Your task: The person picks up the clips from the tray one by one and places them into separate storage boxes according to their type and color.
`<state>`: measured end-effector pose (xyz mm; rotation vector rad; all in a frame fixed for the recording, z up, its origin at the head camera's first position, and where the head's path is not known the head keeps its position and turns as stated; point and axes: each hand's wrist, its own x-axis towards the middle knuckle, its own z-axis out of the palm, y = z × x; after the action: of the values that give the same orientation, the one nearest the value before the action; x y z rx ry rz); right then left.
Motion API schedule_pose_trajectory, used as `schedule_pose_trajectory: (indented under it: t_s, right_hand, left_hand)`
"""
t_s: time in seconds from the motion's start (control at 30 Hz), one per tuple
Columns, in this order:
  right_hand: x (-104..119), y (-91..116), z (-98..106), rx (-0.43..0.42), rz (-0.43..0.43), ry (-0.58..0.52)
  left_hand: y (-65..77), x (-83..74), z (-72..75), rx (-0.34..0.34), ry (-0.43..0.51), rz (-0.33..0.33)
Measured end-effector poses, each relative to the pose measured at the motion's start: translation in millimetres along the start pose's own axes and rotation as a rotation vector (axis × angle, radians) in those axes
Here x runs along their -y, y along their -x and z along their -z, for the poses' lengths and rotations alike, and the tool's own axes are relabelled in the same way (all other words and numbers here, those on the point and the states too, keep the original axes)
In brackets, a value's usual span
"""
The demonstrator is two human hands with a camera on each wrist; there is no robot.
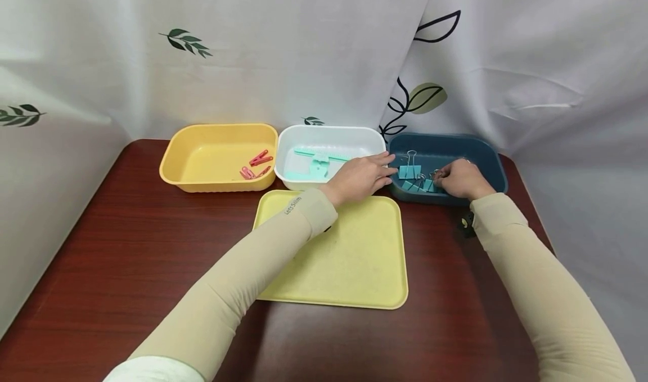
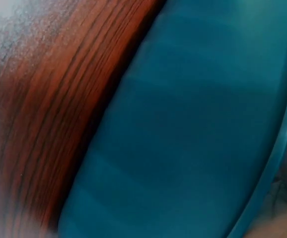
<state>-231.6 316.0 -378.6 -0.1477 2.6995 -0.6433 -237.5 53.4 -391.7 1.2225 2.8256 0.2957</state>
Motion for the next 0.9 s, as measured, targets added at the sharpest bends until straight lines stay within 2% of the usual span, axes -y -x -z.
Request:
schedule_pose_trajectory:
  t_s: [0.5,0.7,0.8,0.9]
  right_hand:
    - [0.8,-4.7,-2.5,-0.034,-0.016,-0.009]
    - [1.5,0.0,-0.6,-0.054,-0.028,-0.008]
    - [4.6,3.6,1.9,-0.083,-0.022,-0.019]
    - [11.2,7.8,4.5,-0.144,-0.009,-0.020]
  left_hand:
    - [0.7,3.6,-3.3,-0.026,-0.009,-0.001]
    - [1.1,3.7,-1.8,0.015,-0.068,-0.040]
    - [4.3,4.2,1.6,0.024,-0.052,-0.039]
    - [10.9,6.1,8.6,-0.014,-0.011,-0.004]
